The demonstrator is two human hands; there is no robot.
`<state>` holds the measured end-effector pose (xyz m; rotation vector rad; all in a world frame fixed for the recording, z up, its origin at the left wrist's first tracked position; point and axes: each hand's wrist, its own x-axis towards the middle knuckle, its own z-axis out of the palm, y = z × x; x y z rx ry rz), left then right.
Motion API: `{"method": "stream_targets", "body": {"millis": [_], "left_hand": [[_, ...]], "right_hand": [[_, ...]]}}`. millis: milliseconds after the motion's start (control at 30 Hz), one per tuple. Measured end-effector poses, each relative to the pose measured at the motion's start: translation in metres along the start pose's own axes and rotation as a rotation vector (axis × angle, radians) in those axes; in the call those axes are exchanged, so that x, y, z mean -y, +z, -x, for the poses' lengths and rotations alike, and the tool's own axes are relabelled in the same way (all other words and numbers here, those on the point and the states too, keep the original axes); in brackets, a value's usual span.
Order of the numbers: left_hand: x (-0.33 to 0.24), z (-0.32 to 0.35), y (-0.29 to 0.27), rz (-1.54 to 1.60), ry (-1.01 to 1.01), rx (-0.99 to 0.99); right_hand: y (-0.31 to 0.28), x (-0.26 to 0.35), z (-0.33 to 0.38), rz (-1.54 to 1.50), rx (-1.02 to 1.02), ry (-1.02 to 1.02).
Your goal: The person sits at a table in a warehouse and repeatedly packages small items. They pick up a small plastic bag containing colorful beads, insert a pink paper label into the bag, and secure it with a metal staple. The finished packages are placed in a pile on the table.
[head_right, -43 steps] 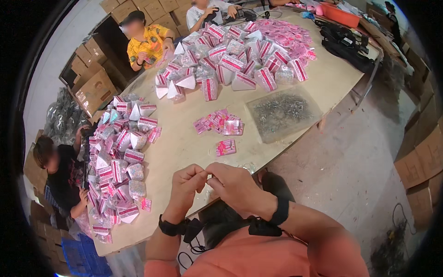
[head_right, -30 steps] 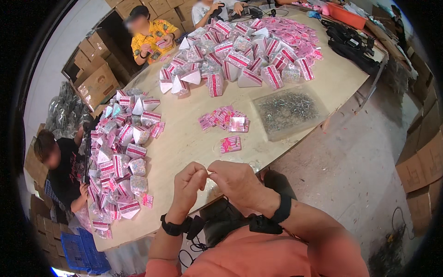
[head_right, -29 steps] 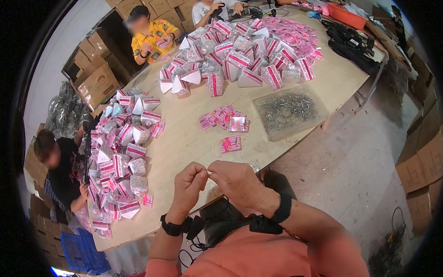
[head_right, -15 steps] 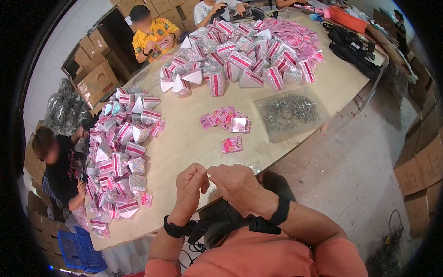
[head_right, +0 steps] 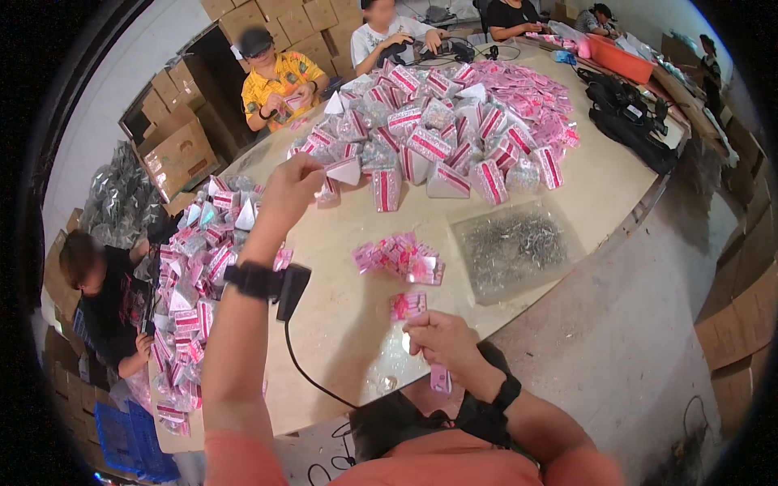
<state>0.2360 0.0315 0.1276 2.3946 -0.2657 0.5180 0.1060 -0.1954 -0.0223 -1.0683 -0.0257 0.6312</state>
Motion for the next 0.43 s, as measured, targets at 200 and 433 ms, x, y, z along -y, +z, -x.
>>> {"method": "stream_targets", "body": {"millis": [200,433], "left_hand": [[0.057,-0.037,0.095,-0.692,0.179,0.126],[0.1,-0.055,0.149,-1.101,0.592,0.223]], "right_hand": [[-0.017,-0.001,-0.001,0.118,0.156,0.064],[-0.035,-0.012,-0.006,-0.022,0.349,0.053]]}}
